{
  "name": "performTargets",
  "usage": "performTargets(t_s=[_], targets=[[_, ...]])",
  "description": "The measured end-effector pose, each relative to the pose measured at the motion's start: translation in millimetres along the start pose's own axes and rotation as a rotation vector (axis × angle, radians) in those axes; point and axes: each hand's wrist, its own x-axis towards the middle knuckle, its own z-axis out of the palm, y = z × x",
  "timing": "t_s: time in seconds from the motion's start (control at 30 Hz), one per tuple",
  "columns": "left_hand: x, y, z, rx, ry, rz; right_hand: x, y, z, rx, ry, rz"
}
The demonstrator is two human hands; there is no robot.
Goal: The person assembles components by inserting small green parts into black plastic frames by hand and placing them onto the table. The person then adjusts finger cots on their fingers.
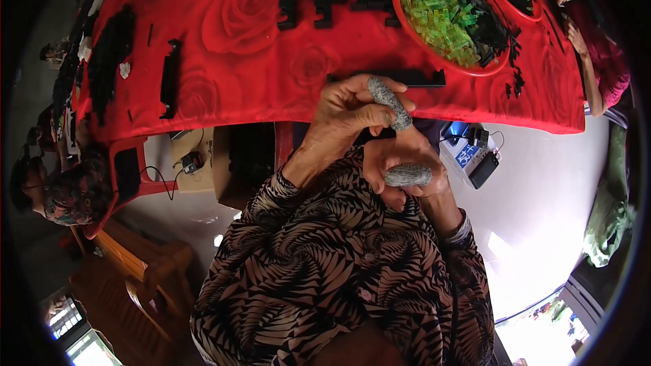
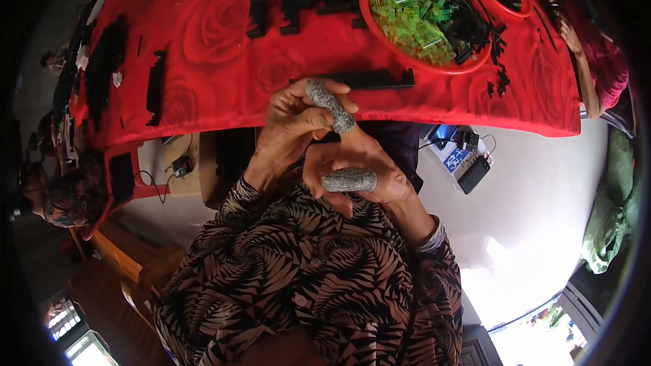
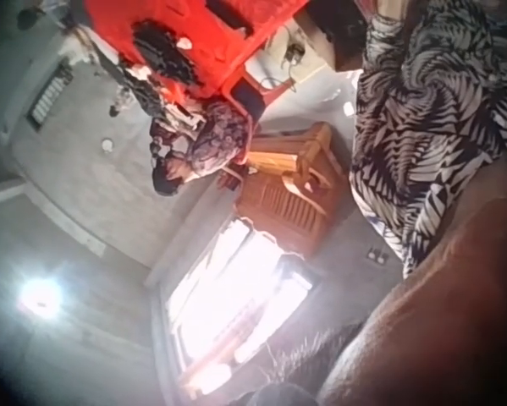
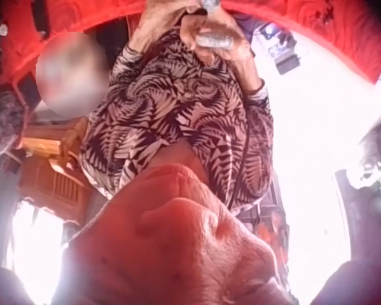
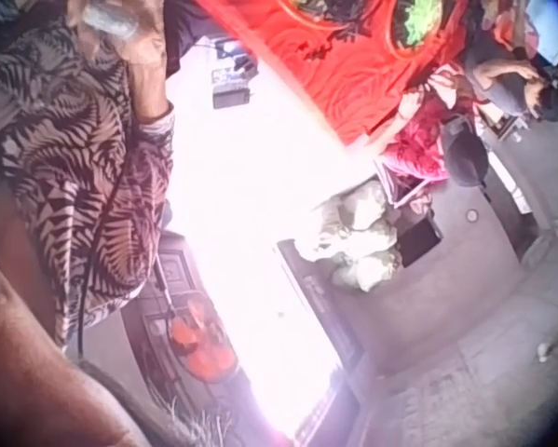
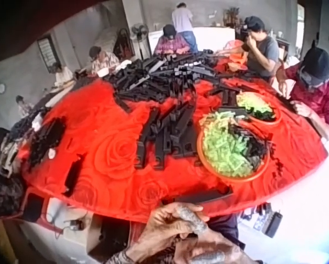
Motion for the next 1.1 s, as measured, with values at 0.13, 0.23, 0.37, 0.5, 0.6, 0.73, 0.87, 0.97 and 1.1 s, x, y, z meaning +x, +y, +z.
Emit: performTargets(t_s=[0.13,0.23,0.37,0.5,0.6,0.73,0.87,0.97,1.1], targets=[[-3.6,-4.2,7.6,-0.003,0.081,-0.057,10.9,21.5,-10.0,0.474,-0.269,-0.215],[1.5,-5.6,7.1,0.075,0.062,-0.027,12.9,15.3,-7.2,0.785,-0.307,-0.244],[10.7,-30.3,1.1,0.016,0.023,0.279,17.4,1.3,-3.2,0.995,-0.475,-0.398],[25.4,-33.6,-1.2,0.393,0.018,0.572,19.5,5.7,-1.2,1.085,-0.557,-0.393],[23.1,-32.7,-1.6,0.569,0.099,0.663,12.9,6.1,2.0,1.136,-0.456,-0.377],[13.2,-26.8,-9.5,0.809,0.073,0.829,10.0,11.8,1.2,1.149,-0.445,-0.344],[1.9,-19.8,-17.7,1.123,-0.026,0.941,7.2,20.9,-1.3,1.154,-0.433,-0.312],[-0.8,-19.9,-17.9,1.455,-0.083,0.953,6.6,23.3,-1.3,1.154,-0.42,-0.321],[-0.9,-28.3,-19.3,1.223,-0.018,0.974,7.0,26.9,-2.8,1.167,-0.411,-0.348]])
